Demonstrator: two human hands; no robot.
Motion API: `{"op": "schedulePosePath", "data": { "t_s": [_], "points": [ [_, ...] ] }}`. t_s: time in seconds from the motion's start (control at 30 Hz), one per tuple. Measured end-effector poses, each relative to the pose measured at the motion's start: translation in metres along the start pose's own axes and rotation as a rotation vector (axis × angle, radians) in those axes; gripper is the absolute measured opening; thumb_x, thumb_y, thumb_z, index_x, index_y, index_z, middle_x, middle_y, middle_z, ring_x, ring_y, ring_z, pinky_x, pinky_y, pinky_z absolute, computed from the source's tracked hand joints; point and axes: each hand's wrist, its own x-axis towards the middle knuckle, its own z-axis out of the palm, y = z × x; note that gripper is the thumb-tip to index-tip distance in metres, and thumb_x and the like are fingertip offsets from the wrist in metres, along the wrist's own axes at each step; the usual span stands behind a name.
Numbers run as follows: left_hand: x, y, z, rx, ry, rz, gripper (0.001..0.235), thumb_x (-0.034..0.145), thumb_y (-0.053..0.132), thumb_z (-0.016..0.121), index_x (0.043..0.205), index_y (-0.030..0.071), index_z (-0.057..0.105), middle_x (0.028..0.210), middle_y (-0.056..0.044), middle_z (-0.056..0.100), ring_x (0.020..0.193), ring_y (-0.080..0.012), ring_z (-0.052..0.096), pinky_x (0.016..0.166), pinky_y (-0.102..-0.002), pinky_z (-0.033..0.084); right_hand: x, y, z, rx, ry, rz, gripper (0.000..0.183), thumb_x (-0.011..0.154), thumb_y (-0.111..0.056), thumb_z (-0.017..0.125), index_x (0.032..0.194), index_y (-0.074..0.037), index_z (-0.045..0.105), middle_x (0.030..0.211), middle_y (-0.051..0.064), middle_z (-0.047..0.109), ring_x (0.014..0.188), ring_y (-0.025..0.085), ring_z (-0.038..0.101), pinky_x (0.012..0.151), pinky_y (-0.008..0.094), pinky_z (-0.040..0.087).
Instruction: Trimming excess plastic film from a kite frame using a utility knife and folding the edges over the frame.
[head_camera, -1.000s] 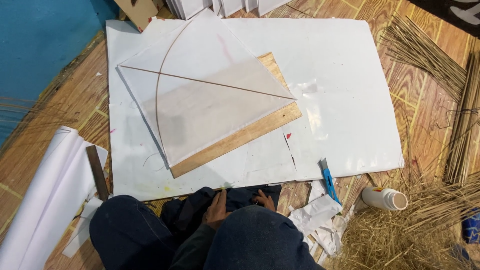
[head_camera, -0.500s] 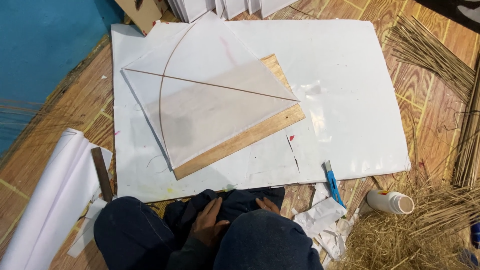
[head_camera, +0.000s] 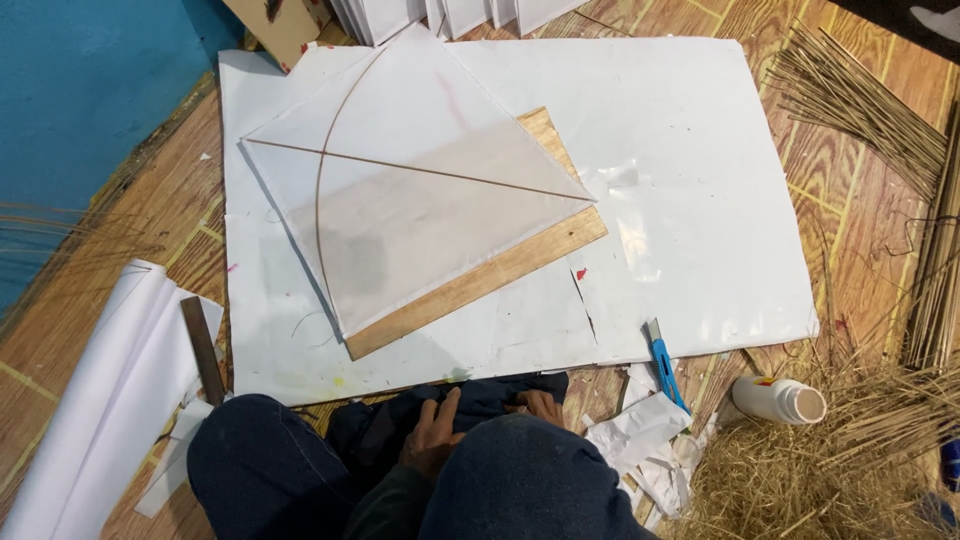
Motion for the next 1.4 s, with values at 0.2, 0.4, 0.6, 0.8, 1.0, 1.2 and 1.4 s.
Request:
{"op": "schedulePosePath", "data": {
  "t_s": [0.2,0.4,0.6,0.8,1.0,1.2,1.4],
  "points": [
    [-0.006,0.009,-0.005,-0.013,-0.009,-0.026,0.074,0.096,0.029,0.060,0.162,0.026,0.025,0.129,-0.011,0.048,0.093,-0.0251,0.066,0.089,-0.038,0.056,0.009,0.021,-0.002,-0.171,-0.233,-0.322,0.023,0.098,-0.034,0.058,0.116,-0.021,0.059,0.134,0.005,0.047,0.125,0.031,0.040,0.102,0.049,0.033],
    [-0.001,-0.005,0.000,-0.114,0.078,-0.006,0.065,0.093,0.028,0.068,0.154,0.025,0.044,0.116,-0.007,0.056,0.085,-0.0217,0.064,0.082,-0.035,0.054,0.017,-0.078,-0.084,0.443,-0.179,0.001,0.020,0.080,-0.021,0.083,0.072,-0.012,0.067,0.091,0.004,0.066,0.087,0.017,0.057,0.079,0.032,0.048],
    [0.006,-0.019,0.013,-0.117,0.251,0.172,0.054,0.092,0.031,0.065,0.145,0.020,0.059,0.099,-0.008,0.057,0.071,-0.0224,0.057,0.066,-0.034,0.051,0.040,0.006,0.030,0.155,-0.244,-0.309,0.035,0.083,-0.026,0.079,0.115,-0.013,0.071,0.115,0.005,0.065,0.105,0.027,0.056,0.094,0.037,0.046],
    [-0.009,-0.003,-0.028,-0.182,0.255,0.222,0.044,0.087,0.021,0.070,0.130,0.012,0.071,0.124,-0.009,0.067,0.111,-0.0251,0.065,0.095,-0.036,0.052,0.020,-0.110,-0.083,0.280,-0.328,-0.148,0.063,0.082,-0.027,0.079,0.140,-0.024,0.056,0.134,0.003,0.062,0.117,0.024,0.055,0.102,0.042,0.040],
    [-0.013,-0.044,-0.103,-0.307,0.804,0.141,0.048,0.088,0.019,0.075,0.133,0.005,0.068,0.134,-0.014,0.064,0.120,-0.0300,0.064,0.099,-0.039,0.053,-0.008,-0.049,-0.067,-0.191,-0.007,-0.497,0.058,0.099,-0.044,0.057,0.153,-0.022,0.048,0.161,0.002,0.041,0.151,0.022,0.032,0.117,0.053,0.023],
    [-0.081,-0.067,-0.182,-0.262,1.080,-0.125,0.029,0.100,0.008,0.070,0.126,-0.004,0.073,0.130,-0.017,0.068,0.100,-0.0308,0.068,0.086,-0.042,0.055,-0.042,0.025,-0.076,-0.466,-0.035,-0.679,0.071,0.099,-0.051,0.047,0.160,-0.020,0.030,0.169,0.006,0.023,0.158,0.022,0.012,0.127,0.057,-0.008],
    [-0.075,-0.107,-0.165,0.065,1.037,-0.171,0.026,0.092,0.013,0.079,0.112,-0.003,0.080,0.121,-0.018,0.075,0.112,-0.0350,0.068,0.097,-0.047,0.055,-0.045,0.028,-0.060,-0.390,0.053,-0.642,0.079,0.084,-0.042,0.072,0.151,-0.014,0.043,0.163,0.013,0.035,0.154,0.029,0.028,0.123,0.066,0.010]
  ]
}}
